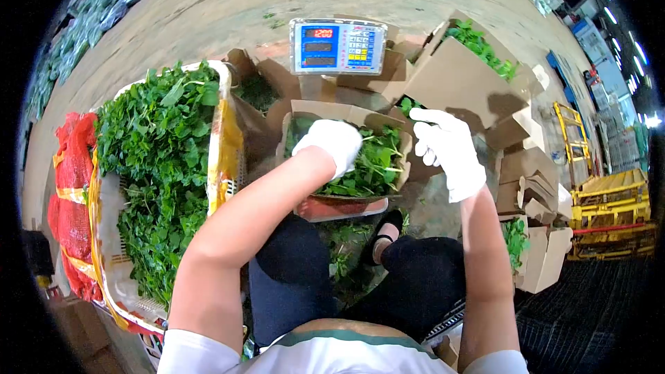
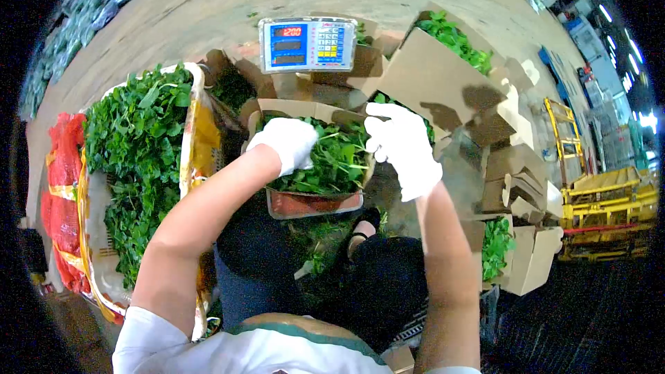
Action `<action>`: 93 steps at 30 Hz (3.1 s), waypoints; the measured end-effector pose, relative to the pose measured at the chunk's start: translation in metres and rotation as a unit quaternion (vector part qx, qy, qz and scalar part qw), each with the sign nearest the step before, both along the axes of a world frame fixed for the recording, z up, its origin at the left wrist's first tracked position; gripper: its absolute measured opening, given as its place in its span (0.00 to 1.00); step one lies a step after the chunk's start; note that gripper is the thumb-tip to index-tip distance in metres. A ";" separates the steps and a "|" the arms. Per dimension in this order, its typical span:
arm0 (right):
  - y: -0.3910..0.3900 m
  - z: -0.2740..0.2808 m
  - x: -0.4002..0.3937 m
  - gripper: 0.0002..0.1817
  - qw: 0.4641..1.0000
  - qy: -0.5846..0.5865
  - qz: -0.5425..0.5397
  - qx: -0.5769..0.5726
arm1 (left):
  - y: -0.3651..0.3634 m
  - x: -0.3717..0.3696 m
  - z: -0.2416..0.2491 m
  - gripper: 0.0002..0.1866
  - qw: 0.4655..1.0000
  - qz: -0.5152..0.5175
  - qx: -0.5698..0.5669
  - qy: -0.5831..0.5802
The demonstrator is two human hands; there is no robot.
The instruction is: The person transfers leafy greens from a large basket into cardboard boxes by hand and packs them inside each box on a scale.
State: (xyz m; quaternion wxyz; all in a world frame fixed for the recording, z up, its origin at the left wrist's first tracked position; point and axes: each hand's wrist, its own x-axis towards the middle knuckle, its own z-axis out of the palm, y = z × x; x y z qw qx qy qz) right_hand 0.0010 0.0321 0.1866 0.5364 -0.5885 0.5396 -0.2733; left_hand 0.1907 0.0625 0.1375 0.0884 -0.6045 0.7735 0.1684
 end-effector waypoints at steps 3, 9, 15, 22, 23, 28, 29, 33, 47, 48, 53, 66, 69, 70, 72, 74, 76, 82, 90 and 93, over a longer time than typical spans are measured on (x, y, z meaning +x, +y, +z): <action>0.028 0.011 -0.003 0.12 0.993 -0.101 -0.058 -0.015 | -0.016 -0.033 -0.027 0.22 0.998 -0.041 -0.021 0.030; 0.042 0.000 -0.025 0.11 0.991 -0.109 -0.080 -0.021 | -0.023 -0.042 -0.082 0.47 0.999 -0.030 -0.032 -0.018; 0.027 -0.032 -0.030 0.09 0.986 -0.143 -0.089 0.002 | -0.024 -0.007 -0.094 0.27 0.973 0.088 -0.048 0.210; -0.011 -0.116 -0.008 0.19 0.794 0.482 0.214 -0.302 | -0.016 0.013 -0.108 0.19 0.946 0.130 -0.011 0.296; -0.018 -0.144 0.004 0.18 0.864 0.422 0.086 -0.262 | -0.015 0.016 -0.116 0.20 0.930 0.135 -0.013 0.341; -0.028 -0.108 0.018 0.16 0.831 0.487 0.265 -0.047 | -0.012 0.018 -0.128 0.18 0.911 -0.020 -0.141 0.388; -0.032 -0.121 0.013 0.15 0.837 0.481 0.243 -0.094 | -0.010 0.014 -0.125 0.22 0.906 -0.038 -0.174 0.383; -0.039 -0.099 0.010 0.12 0.835 0.453 0.168 -0.263 | 0.000 0.001 -0.092 0.29 0.941 -0.010 -0.152 0.303; -0.047 -0.054 -0.068 0.13 0.914 0.385 0.080 -0.095 | -0.010 0.008 -0.111 0.17 0.985 -0.023 -0.035 0.165; -0.043 -0.055 -0.071 0.15 0.793 0.580 0.127 -0.140 | -0.011 0.007 -0.113 0.18 0.987 -0.015 -0.029 0.160; -0.023 -0.080 -0.018 0.11 0.843 0.405 0.312 -0.166 | -0.010 0.005 -0.101 0.19 0.988 0.019 -0.009 0.151; -0.021 -0.045 0.011 0.11 0.988 0.035 0.141 0.055 | -0.019 0.021 -0.121 0.18 0.857 0.182 0.050 0.479; -0.041 -0.121 0.002 0.12 0.983 0.077 0.119 -0.117 | -0.014 0.034 -0.105 0.20 0.823 0.249 0.009 0.511; -0.032 -0.121 0.006 0.14 0.945 0.180 0.168 -0.217 | -0.014 0.037 -0.104 0.19 0.818 0.266 -0.002 0.511; -0.015 -0.120 0.014 0.19 0.892 0.288 0.183 -0.296 | -0.014 0.038 -0.111 0.19 0.828 0.269 -0.060 0.489; -0.003 -0.117 0.024 0.21 0.866 0.372 0.170 -0.288 | -0.018 0.038 -0.112 0.18 0.842 0.240 -0.079 0.477; -0.009 -0.126 0.026 0.19 0.845 0.432 0.211 -0.236 | -0.020 0.038 -0.115 0.16 0.836 0.247 -0.075 0.485; -0.024 -0.125 0.029 0.13 0.863 0.399 0.164 -0.263 | -0.028 0.030 -0.107 0.15 0.763 0.271 -0.044 0.586; -0.021 -0.125 0.027 0.21 0.891 0.214 0.135 -0.376 | -0.034 0.013 -0.097 0.17 0.983 0.116 -0.037 0.140; -0.023 -0.105 0.028 0.44 0.865 0.363 0.166 -0.304 | -0.045 0.025 -0.149 0.12 0.939 0.170 -0.061 0.293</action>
